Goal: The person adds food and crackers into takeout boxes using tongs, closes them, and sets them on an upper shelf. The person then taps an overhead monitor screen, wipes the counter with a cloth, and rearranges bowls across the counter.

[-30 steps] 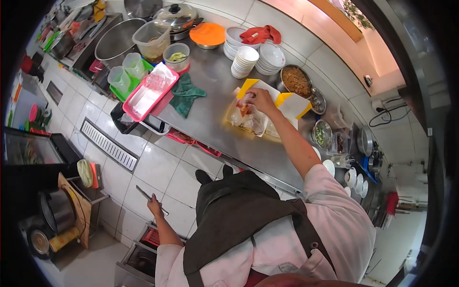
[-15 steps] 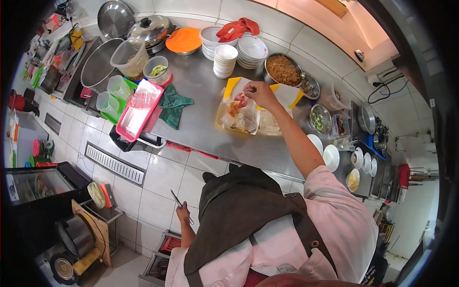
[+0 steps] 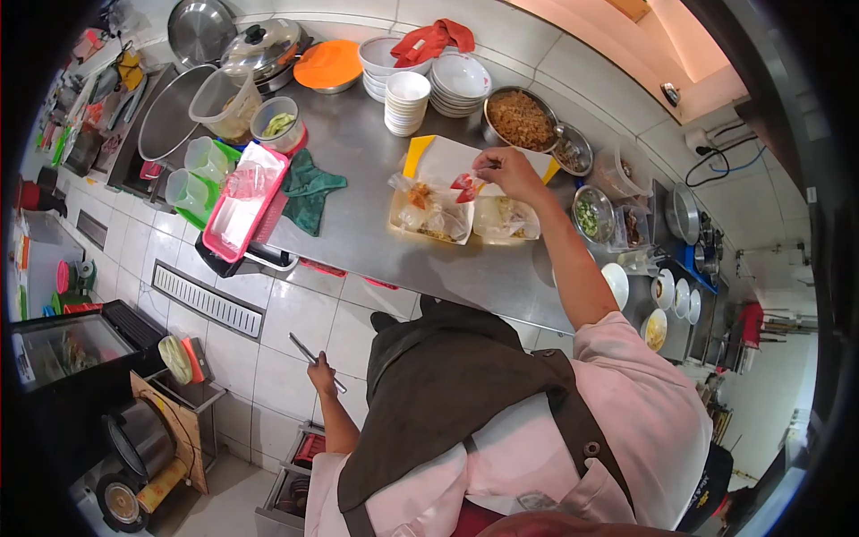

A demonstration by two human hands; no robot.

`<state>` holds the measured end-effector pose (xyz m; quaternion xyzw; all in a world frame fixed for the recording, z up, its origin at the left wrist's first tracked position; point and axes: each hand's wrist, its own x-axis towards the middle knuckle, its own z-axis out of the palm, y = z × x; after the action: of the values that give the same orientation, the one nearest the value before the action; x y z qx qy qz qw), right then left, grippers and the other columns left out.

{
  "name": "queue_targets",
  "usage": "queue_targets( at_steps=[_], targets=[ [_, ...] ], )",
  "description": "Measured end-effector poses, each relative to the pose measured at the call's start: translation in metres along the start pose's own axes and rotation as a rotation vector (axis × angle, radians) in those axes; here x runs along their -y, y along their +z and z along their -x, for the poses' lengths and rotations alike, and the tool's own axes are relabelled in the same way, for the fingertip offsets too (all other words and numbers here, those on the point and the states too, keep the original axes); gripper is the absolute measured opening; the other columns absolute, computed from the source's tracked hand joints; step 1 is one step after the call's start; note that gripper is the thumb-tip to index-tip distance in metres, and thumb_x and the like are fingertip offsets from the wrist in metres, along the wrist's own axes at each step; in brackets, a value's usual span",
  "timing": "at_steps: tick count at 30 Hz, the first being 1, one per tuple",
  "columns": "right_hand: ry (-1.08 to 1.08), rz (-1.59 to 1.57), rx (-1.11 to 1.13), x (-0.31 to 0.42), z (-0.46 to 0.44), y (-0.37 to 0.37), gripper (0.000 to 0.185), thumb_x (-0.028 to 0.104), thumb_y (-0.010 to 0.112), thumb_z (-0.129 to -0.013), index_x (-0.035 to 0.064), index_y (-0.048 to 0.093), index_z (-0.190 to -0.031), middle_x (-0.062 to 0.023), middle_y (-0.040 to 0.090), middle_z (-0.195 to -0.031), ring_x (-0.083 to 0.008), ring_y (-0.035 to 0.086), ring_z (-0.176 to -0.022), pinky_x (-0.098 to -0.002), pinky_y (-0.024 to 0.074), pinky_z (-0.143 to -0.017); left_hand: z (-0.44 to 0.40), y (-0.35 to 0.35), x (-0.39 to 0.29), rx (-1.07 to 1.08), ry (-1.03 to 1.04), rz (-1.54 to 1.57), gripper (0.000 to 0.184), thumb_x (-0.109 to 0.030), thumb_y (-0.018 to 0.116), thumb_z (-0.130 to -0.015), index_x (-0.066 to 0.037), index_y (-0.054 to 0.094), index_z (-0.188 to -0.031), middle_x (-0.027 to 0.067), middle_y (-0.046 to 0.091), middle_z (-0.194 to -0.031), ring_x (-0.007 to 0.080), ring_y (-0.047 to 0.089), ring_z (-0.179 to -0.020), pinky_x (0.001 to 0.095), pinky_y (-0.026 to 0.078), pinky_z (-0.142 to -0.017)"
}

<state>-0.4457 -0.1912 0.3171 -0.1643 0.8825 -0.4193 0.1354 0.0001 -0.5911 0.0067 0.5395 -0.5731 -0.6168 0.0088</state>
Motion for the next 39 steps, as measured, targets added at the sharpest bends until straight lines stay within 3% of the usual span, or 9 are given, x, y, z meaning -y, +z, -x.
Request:
queue_targets(
  at_steps=[10, 15, 21, 24, 27, 30, 33, 36, 39],
  targets=[
    [0.24, -0.012, -0.048, -0.065, 0.05, -0.017, 0.009, -0.001, 0.069, -0.081, 0.0007, 0.067, -0.09, -0.0044, 0.069, -0.083, -0.0106, 0.063, -0.078, -0.0264, 0.0501, -0.073, 0.008, 0.006, 0.039, 0.039, -0.112, -0.231, 0.026, -0.019, 0.064, -0.091, -0.008, 0.047, -0.075, -0.0015, 0.039, -0.054, 0.0102, 0.035, -0.04, 0.0285, 0.028, -0.035],
    [0.317, 0.018, -0.034, -0.065, 0.056, -0.007, 0.004, 0.003, 0.067, -0.085, 0.0012, 0.067, -0.089, -0.0045, 0.069, -0.082, -0.009, 0.063, -0.077, -0.0256, 0.0495, -0.069, 0.005, -0.003, 0.034, 0.014, -0.106, -0.084, 0.025, -0.019, 0.062, -0.092, -0.007, 0.047, -0.075, -0.0016, 0.039, -0.056, 0.0094, 0.035, -0.042, 0.0274, 0.029, -0.038],
    [0.175, -0.07, -0.052, -0.07, 0.03, 0.014, 0.009, 0.006, 0.059, -0.092, 0.0047, 0.057, -0.101, -0.0075, 0.069, -0.091, -0.0148, 0.066, -0.083, -0.0284, 0.0512, -0.07, 0.012, -0.003, 0.009, -0.032, -0.051, -0.038, 0.029, -0.022, 0.062, -0.092, -0.009, 0.045, -0.073, -0.0013, 0.04, -0.056, 0.0105, 0.037, -0.042, 0.0273, 0.034, -0.039],
    [-0.129, -0.188, -0.129, -0.07, 0.016, 0.036, 0.008, 0.009, 0.057, -0.091, 0.0028, 0.058, -0.097, -0.0103, 0.067, -0.086, -0.0188, 0.065, -0.07, -0.0338, 0.0525, -0.067, 0.015, -0.004, 0.017, -0.032, -0.046, -0.018, 0.03, -0.024, 0.063, -0.092, -0.009, 0.046, -0.072, -0.0016, 0.041, -0.057, 0.0111, 0.039, -0.043, 0.0282, 0.036, -0.04],
    [0.087, -0.311, 0.046, -0.039, -0.003, 0.062, 0.012, 0.009, 0.06, -0.091, 0.0029, 0.054, -0.101, -0.0106, 0.068, -0.09, -0.0187, 0.066, -0.077, -0.0328, 0.0521, -0.068, 0.022, -0.006, 0.035, -0.037, -0.076, 0.008, 0.028, -0.022, 0.063, -0.092, -0.009, 0.047, -0.072, -0.0023, 0.039, -0.056, 0.0106, 0.037, -0.041, 0.0282, 0.033, -0.039],
    [-0.106, 0.175, 0.217, -0.013, -0.023, 0.09, 0.011, 0.008, 0.061, -0.09, 0.0, 0.058, -0.096, -0.0144, 0.067, -0.082, -0.0203, 0.066, -0.074, -0.0339, 0.0515, -0.067, 0.032, -0.009, 0.056, -0.061, -0.107, 0.014, 0.029, -0.02, 0.063, -0.092, -0.009, 0.047, -0.071, -0.0026, 0.037, -0.053, 0.0104, 0.035, -0.04, 0.028, 0.029, -0.037],
    [0.174, 0.096, 0.32, 0.017, -0.036, 0.112, 0.02, 0.019, 0.06, -0.089, -0.001, 0.061, -0.089, -0.017, 0.066, -0.075, -0.0291, 0.068, -0.066, -0.0409, 0.0523, -0.065, 0.044, -0.012, 0.068, -0.085, -0.143, 0.014, 0.027, -0.02, 0.063, -0.091, -0.009, 0.047, -0.072, -0.0022, 0.038, -0.054, 0.0109, 0.036, -0.04, 0.0287, 0.031, -0.038],
    [0.099, 0.555, 0.354, 0.019, -0.062, 0.138, 0.022, 0.022, 0.06, -0.088, 0.0002, 0.064, -0.088, -0.0163, 0.066, -0.07, -0.0319, 0.067, -0.064, -0.0428, 0.0522, -0.067, 0.052, -0.02, 0.078, -0.068, -0.204, 0.033, 0.022, -0.02, 0.064, -0.09, -0.006, 0.049, -0.082, -0.0013, 0.041, -0.057, 0.0121, 0.04, -0.042, 0.0294, 0.036, -0.039],
    [0.094, 0.553, 0.338, 0.001, -0.078, 0.161, 0.023, 0.022, 0.059, -0.087, 0.0005, 0.066, -0.088, -0.0167, 0.066, -0.071, -0.034, 0.066, -0.065, -0.0445, 0.0516, -0.069, 0.055, -0.022, 0.082, -0.088, -0.192, 0.023, 0.023, -0.021, 0.064, -0.09, -0.005, 0.05, -0.081, -0.0008, 0.041, -0.057, 0.0133, 0.04, -0.041, 0.0298, 0.037, -0.04]
  ],
)
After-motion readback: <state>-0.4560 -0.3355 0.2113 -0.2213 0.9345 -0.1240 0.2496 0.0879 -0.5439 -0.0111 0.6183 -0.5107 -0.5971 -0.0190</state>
